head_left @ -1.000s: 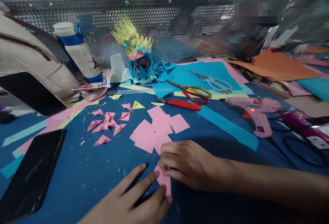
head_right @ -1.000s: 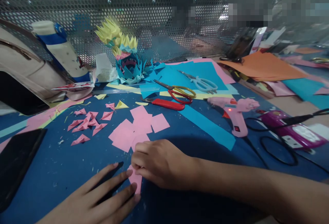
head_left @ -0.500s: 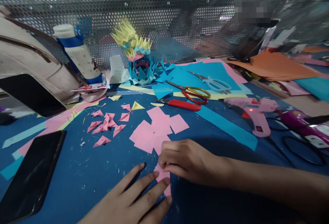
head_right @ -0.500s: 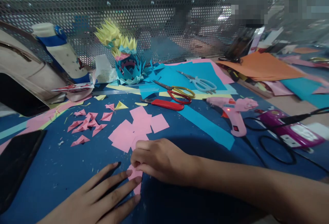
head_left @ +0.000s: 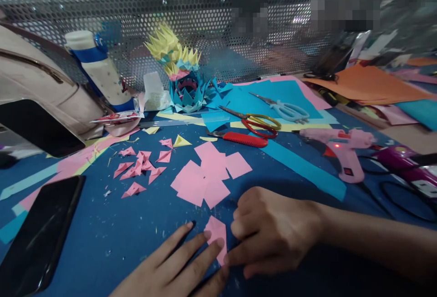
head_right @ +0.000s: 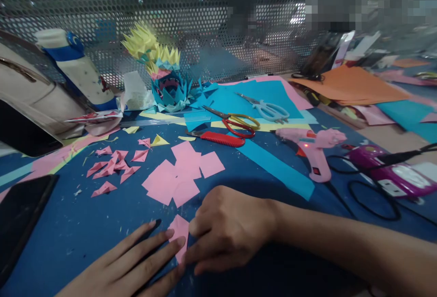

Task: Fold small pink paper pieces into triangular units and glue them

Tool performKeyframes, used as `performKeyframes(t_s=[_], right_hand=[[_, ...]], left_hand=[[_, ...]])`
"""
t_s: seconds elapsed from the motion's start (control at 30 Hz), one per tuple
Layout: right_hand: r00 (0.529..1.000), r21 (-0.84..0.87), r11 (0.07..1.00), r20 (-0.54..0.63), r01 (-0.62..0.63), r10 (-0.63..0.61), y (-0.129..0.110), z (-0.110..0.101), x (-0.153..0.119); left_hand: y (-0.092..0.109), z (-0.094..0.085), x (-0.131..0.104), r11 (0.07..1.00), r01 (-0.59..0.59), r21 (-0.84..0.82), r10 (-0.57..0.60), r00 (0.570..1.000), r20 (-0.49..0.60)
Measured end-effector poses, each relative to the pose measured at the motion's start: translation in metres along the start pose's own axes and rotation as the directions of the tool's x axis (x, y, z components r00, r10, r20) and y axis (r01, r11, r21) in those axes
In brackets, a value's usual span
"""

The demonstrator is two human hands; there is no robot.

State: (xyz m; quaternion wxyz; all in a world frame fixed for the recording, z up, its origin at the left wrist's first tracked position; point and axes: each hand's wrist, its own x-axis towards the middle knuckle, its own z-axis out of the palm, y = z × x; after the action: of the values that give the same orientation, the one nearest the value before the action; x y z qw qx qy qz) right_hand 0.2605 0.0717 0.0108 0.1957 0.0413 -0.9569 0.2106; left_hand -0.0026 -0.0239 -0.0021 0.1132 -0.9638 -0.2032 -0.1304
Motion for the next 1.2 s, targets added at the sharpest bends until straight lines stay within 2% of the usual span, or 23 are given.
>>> performKeyframes(t_s=[0.2,0.43,0.6,0.73,0.97,1.03,1.2], right_hand=[[0.992,0.035,0.995,0.091,-0.095,0.091,0.002,-0.003,-0.003],[0.988,0.011,0.992,0.082,-0.129,0.128,0.011,-0.014,-0.006],[0.985,-0.151,0.979,0.077,-0.139,0.152,0.01,-0.017,-0.008],[0.995,-0.255,0.964,0.038,-0.077,0.089,0.005,-0.015,-0.005],[0.999,-0.09,0.995,0.031,-0.039,0.042,-0.006,0.003,0.001],[0.998,-0.044,0.998,0.046,-0.038,0.04,-0.009,0.007,0.002],[0.998,0.035,0.999,0.06,-0.018,0.016,-0.014,0.009,0.002]], left_hand=[[0.0,0.003,0.0,1.0,0.016,-0.007,-0.016,1.0,-0.027],[-0.002,-0.003,0.0,1.0,0.002,0.004,-0.002,1.0,0.002],[0.001,0.001,-0.001,1.0,0.018,-0.021,-0.018,1.0,-0.025],[0.005,0.004,-0.002,0.998,0.047,-0.048,-0.05,0.997,-0.057],[0.002,-0.003,0.0,0.999,0.038,-0.025,-0.038,0.999,-0.035],[0.002,-0.002,0.0,0.998,0.047,-0.034,-0.049,0.997,-0.057],[0.004,0.002,-0.001,0.998,0.049,-0.044,-0.05,0.998,-0.03]])
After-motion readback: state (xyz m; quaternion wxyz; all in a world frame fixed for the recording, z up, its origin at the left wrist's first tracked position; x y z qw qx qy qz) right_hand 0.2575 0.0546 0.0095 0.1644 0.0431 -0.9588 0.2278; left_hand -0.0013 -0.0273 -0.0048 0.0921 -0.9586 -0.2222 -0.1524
